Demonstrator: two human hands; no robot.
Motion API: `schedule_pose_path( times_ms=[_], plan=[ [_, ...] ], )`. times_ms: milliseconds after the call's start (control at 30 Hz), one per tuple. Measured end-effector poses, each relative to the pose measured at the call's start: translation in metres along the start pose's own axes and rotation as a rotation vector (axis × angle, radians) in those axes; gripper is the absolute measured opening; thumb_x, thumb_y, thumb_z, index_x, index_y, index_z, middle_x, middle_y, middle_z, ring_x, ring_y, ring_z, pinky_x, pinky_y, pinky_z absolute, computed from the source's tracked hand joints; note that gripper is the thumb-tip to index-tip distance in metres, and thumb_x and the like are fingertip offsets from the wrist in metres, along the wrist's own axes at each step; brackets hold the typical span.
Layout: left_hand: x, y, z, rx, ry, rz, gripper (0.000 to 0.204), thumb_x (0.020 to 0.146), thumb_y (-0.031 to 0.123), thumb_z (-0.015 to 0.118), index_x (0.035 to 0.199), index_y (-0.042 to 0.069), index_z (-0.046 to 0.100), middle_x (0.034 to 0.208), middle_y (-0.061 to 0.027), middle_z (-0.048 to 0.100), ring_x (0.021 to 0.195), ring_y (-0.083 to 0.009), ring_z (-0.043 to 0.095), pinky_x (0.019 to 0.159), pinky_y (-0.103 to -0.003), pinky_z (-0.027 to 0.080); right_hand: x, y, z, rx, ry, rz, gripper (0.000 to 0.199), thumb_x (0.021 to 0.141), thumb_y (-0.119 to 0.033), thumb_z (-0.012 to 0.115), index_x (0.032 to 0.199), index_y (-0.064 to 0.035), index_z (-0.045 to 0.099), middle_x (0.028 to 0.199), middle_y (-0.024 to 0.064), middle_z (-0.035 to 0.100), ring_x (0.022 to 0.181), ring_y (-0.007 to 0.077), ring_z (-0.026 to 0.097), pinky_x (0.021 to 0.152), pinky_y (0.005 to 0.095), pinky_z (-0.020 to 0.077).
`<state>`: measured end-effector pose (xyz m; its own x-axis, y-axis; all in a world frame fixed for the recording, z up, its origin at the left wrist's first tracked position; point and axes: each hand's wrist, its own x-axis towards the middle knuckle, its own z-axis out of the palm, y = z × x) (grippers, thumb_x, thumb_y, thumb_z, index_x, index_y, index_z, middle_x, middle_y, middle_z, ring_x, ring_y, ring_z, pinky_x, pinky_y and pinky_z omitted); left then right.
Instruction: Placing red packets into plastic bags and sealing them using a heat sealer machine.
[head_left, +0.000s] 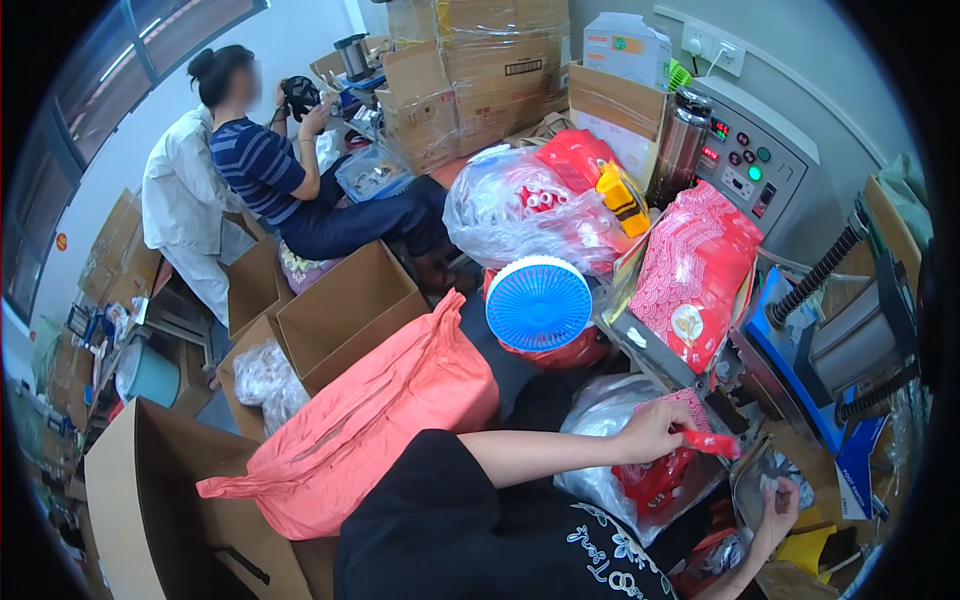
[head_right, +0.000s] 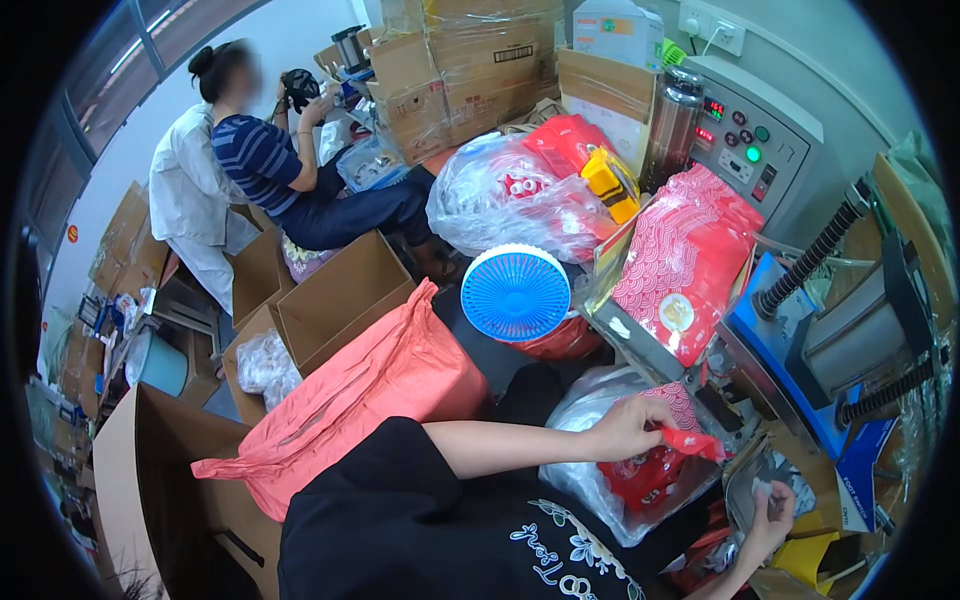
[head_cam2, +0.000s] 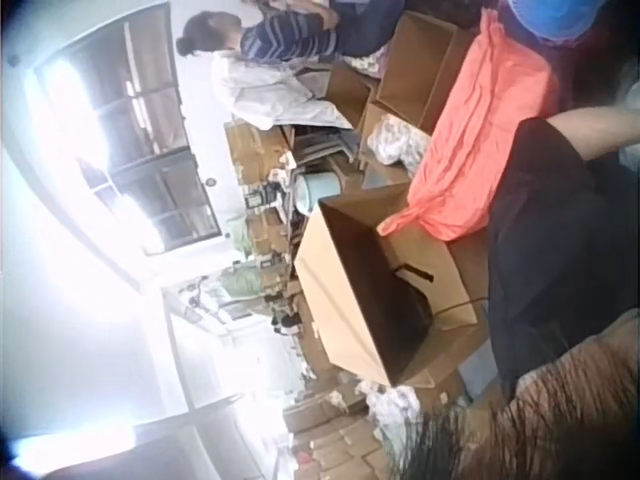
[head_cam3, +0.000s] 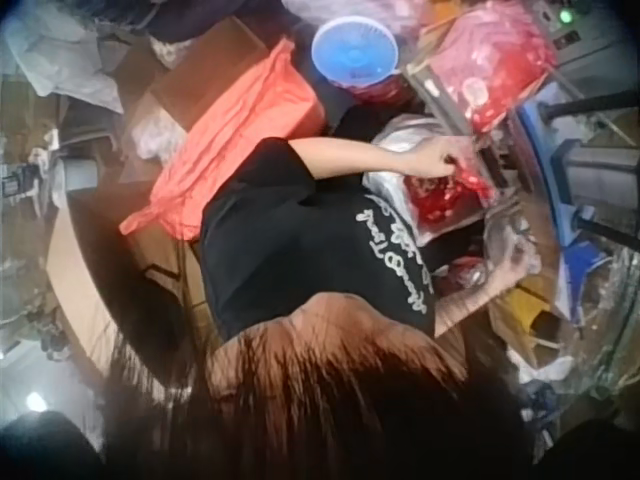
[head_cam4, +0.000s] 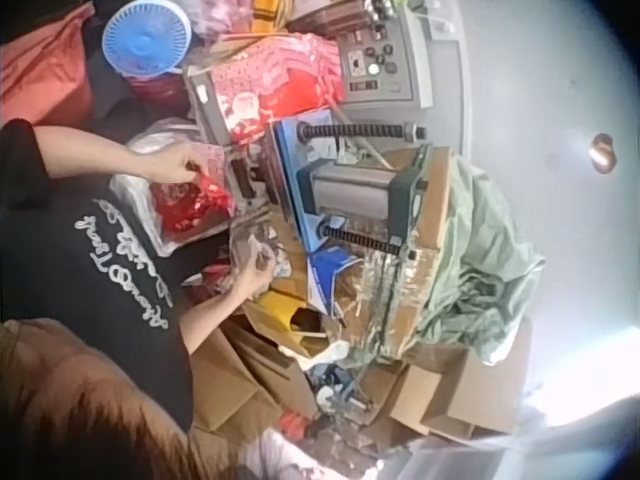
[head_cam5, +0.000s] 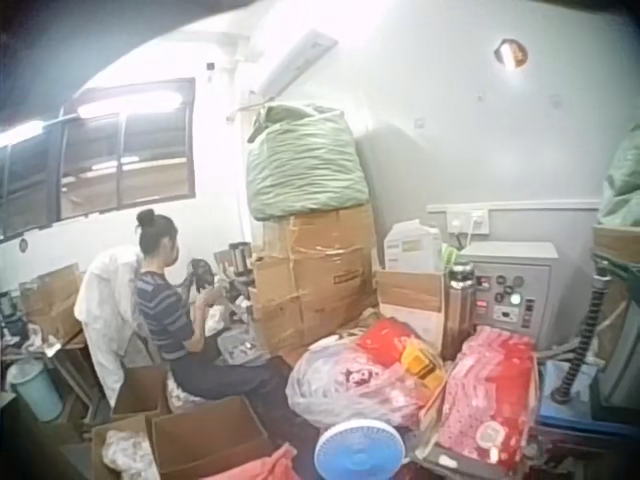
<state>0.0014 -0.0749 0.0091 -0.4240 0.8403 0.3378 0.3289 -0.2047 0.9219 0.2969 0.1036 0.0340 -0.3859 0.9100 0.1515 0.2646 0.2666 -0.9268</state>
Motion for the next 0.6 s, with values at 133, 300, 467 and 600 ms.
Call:
schedule_pose_path(
  times_ms=[133,300,467,600],
  plan=[
    [-0.022,-0.016,0.019,0.053,-0.135,-0.091,0.016,0.076,0.006,0.065,0.090,0.001,0.070,0.088,-0.0117,0.068,0.087,-0.0307,0.066,0.079,-0.040,0.050,-0.024,-0.068,0.036,-0.197,-0.173,-0.105,0.021,0.081,-0.002,0.073,0.098,0.0017,0.063,0.096,0.0053,0.061,0.088,0.0145,0.057,0.084,0.0283,0.0462],
    [-0.035,-0.030,0.019,-0.089,-0.205,0.018,0.013,0.085,0.010,0.071,0.092,-0.002,0.070,0.088,-0.0123,0.068,0.084,-0.0269,0.066,0.074,-0.035,0.051,-0.034,-0.090,0.092,-0.067,-0.270,-0.051,0.017,0.079,-0.007,0.074,0.092,0.0003,0.067,0.088,0.0049,0.068,0.084,0.0132,0.060,0.080,0.0276,0.0469],
    [-0.030,-0.029,0.005,-0.043,-0.261,-0.130,0.013,0.089,0.007,0.069,0.096,-0.003,0.072,0.090,-0.0097,0.068,0.079,-0.0165,0.066,0.069,-0.029,0.050,-0.032,-0.075,0.101,0.031,-0.156,-0.006,0.019,0.079,-0.007,0.077,0.095,-0.0003,0.069,0.091,0.0050,0.069,0.083,0.0125,0.064,0.076,0.0289,0.0513],
    [-0.022,-0.025,0.004,0.000,-0.132,-0.171,0.014,0.084,0.001,0.067,0.096,-0.003,0.073,0.089,-0.0135,0.070,0.081,-0.0248,0.069,0.071,-0.033,0.051,-0.025,-0.075,0.083,-0.183,-0.209,-0.168,0.023,0.080,-0.012,0.080,0.096,0.0001,0.069,0.089,0.0059,0.069,0.082,0.0128,0.064,0.075,0.0281,0.0504]
  ],
)
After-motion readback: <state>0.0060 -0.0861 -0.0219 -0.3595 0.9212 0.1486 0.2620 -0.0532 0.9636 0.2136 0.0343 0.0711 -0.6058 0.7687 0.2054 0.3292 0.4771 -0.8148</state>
